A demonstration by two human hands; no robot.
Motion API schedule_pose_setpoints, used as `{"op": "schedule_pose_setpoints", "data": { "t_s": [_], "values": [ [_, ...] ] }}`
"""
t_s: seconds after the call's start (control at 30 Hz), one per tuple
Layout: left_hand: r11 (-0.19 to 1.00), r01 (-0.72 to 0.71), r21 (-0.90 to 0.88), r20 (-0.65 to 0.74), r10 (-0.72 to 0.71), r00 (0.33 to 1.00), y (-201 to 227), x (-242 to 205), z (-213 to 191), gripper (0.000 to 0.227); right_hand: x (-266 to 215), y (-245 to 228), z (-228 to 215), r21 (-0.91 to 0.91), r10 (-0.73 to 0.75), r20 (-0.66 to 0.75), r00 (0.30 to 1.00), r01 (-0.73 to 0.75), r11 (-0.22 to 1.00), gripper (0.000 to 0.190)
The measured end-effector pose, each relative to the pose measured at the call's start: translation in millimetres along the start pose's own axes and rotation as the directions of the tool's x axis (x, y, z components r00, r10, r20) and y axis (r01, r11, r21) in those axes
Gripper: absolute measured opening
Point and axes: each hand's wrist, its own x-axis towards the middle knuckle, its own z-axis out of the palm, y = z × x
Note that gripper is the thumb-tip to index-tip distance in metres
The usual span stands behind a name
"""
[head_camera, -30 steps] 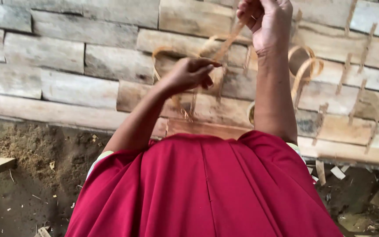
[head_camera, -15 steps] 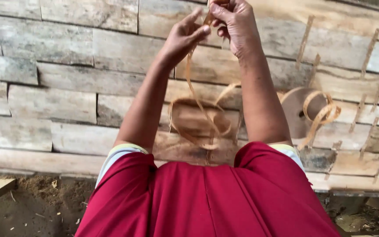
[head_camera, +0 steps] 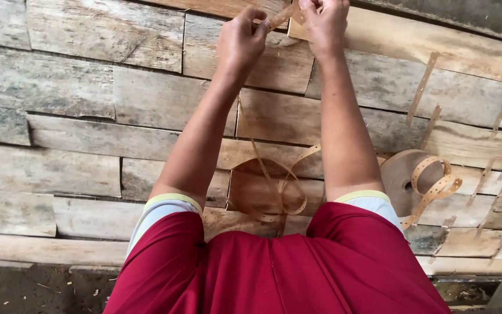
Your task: Applying glue to thin wooden strips and attaching them to a wooden plank surface to create a decorative or structural pattern.
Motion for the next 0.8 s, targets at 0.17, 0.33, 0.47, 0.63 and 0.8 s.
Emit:
{"op": "schedule_pose_setpoints", "data": {
  "t_s": [0.17,0.33,0.47,0.63,0.8],
  "values": [
    [0.987,-0.059,0.15,-0.057,0.068,0.996,-1.3,5.6,19.4,0.021,0.3,-4.3,10.9,-0.372,-0.1,-0.148,0.984,0.038,0.927,0.028],
    [0.956,-0.033,0.29,-0.021,0.04,0.999,-3.6,14.3,26.2,0.016,-3.2,-1.1,18.1,-0.445,-0.124,-0.19,0.974,0.028,0.895,0.028],
    [0.967,0.003,0.254,0.007,-0.005,1.0,4.7,14.7,17.6,0.009,-7.3,-17.5,12.9,-0.389,-0.128,-0.201,0.971,0.04,0.92,0.035],
    [0.952,-0.055,0.301,0.017,0.052,0.999,-2.0,14.9,24.4,0.008,-14.6,-39.2,4.8,-0.614,-0.459,-0.15,0.876,0.281,0.738,0.022],
    [0.957,-0.059,0.285,0.024,0.054,0.998,0.2,14.0,20.5,0.007,-25.6,-50.1,14.6,-0.655,-0.421,-0.192,0.886,0.204,0.727,0.03]
  ]
}}
